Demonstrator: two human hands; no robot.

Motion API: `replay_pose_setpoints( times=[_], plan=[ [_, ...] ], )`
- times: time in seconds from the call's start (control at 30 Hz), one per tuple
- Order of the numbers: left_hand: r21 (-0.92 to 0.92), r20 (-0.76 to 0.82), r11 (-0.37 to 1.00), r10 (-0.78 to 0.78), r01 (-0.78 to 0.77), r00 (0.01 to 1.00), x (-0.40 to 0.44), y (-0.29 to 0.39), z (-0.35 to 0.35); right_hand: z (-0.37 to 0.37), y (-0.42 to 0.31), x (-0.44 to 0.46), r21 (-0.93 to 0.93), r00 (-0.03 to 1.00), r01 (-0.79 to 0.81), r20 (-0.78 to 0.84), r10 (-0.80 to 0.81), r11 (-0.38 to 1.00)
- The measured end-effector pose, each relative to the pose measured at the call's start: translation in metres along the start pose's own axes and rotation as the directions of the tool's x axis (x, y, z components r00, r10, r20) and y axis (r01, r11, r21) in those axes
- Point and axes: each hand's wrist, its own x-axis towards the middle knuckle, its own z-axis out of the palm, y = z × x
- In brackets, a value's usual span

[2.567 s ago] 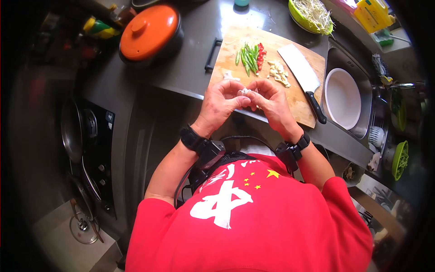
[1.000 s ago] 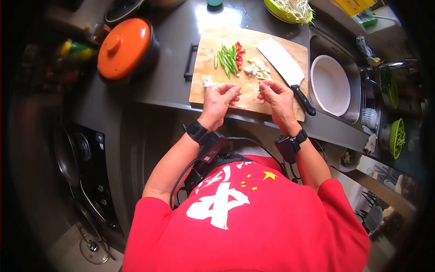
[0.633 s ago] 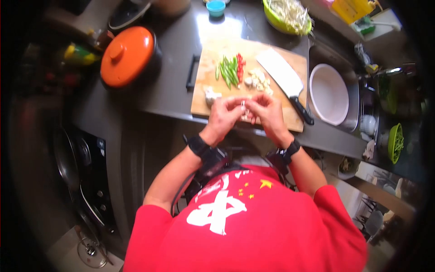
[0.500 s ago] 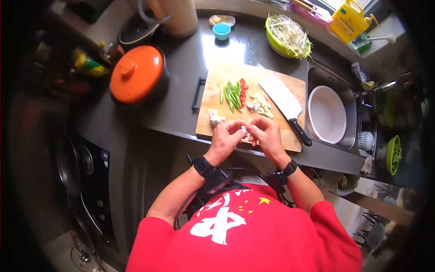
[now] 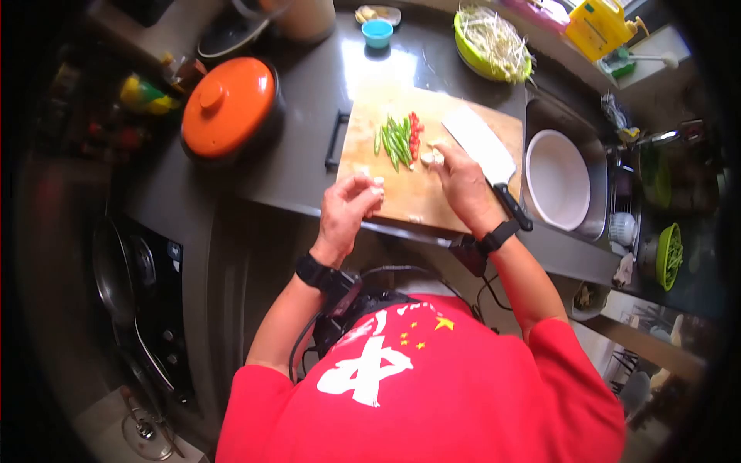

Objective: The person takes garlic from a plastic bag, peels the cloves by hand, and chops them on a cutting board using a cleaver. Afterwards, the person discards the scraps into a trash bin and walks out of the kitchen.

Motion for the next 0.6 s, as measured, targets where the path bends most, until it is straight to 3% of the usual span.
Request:
replay_pose_setpoints(
  times=[0.03, 0.1, 0.17, 0.27, 0.37, 0.4, 0.43, 0.47, 0.5, 0.53, 0.57, 0.6],
  plan=[
    [0.017, -0.005, 1.000, -0.002, 0.003, 1.000, -0.001, 0.001, -0.001, 0.004, 0.002, 0.004, -0.084, 0.999, 0.051, 0.005, -0.051, 0.995],
    [0.018, -0.023, 1.000, -0.008, 0.009, 1.000, -0.002, 0.000, 0.000, 0.015, 0.005, 0.009, -0.240, 0.980, -0.033, 0.181, 0.078, 0.970],
    [-0.025, -0.030, 1.000, 0.003, -0.004, 1.000, -0.004, 0.001, 0.000, 0.019, 0.010, 0.010, -0.233, 0.977, 0.029, 0.213, 0.021, 0.972],
    [-0.022, -0.032, 1.000, -0.009, 0.008, 0.999, -0.006, 0.009, -0.003, 0.012, 0.003, 0.019, -0.109, 0.990, 0.055, 0.135, -0.040, 0.992],
    [-0.031, -0.046, 1.000, -0.006, 0.004, 0.999, -0.005, 0.013, -0.010, -0.001, 0.001, 0.059, 0.130, 0.962, -0.239, 0.168, 0.216, 0.962],
    [-0.045, -0.057, 0.999, -0.005, 0.002, 0.998, -0.006, 0.014, -0.010, 0.000, 0.009, 0.082, 0.229, 0.963, -0.259, 0.141, 0.231, 0.938],
    [-0.055, -0.058, 0.998, -0.007, 0.004, 0.998, -0.007, 0.014, -0.011, 0.024, 0.039, 0.107, 0.470, 0.990, -0.138, 0.031, 0.139, 0.872],
    [-0.064, -0.060, 0.998, -0.008, 0.004, 0.998, -0.007, 0.015, -0.012, 0.022, 0.035, 0.134, 0.542, 0.972, -0.222, 0.061, 0.226, 0.810],
    [-0.074, -0.063, 0.997, -0.008, 0.004, 0.998, -0.007, 0.016, -0.013, 0.010, 0.029, 0.159, 0.592, 0.875, -0.483, 0.341, 0.343, 0.645],
    [-0.081, -0.060, 0.997, -0.003, -0.002, 0.998, -0.007, 0.017, -0.013, 0.017, 0.034, 0.181, 0.682, 0.816, -0.577, 0.456, 0.355, 0.450],
    [-0.079, -0.065, 0.997, -0.008, 0.003, 0.998, -0.007, 0.019, -0.013, 0.027, 0.043, 0.204, 0.632, 0.783, -0.622, 0.519, 0.344, 0.463],
    [-0.078, -0.072, 0.997, -0.014, 0.008, 0.997, -0.008, 0.021, -0.013, 0.038, 0.052, 0.228, 0.634, 0.718, -0.693, 0.568, 0.401, 0.344]
  ],
)
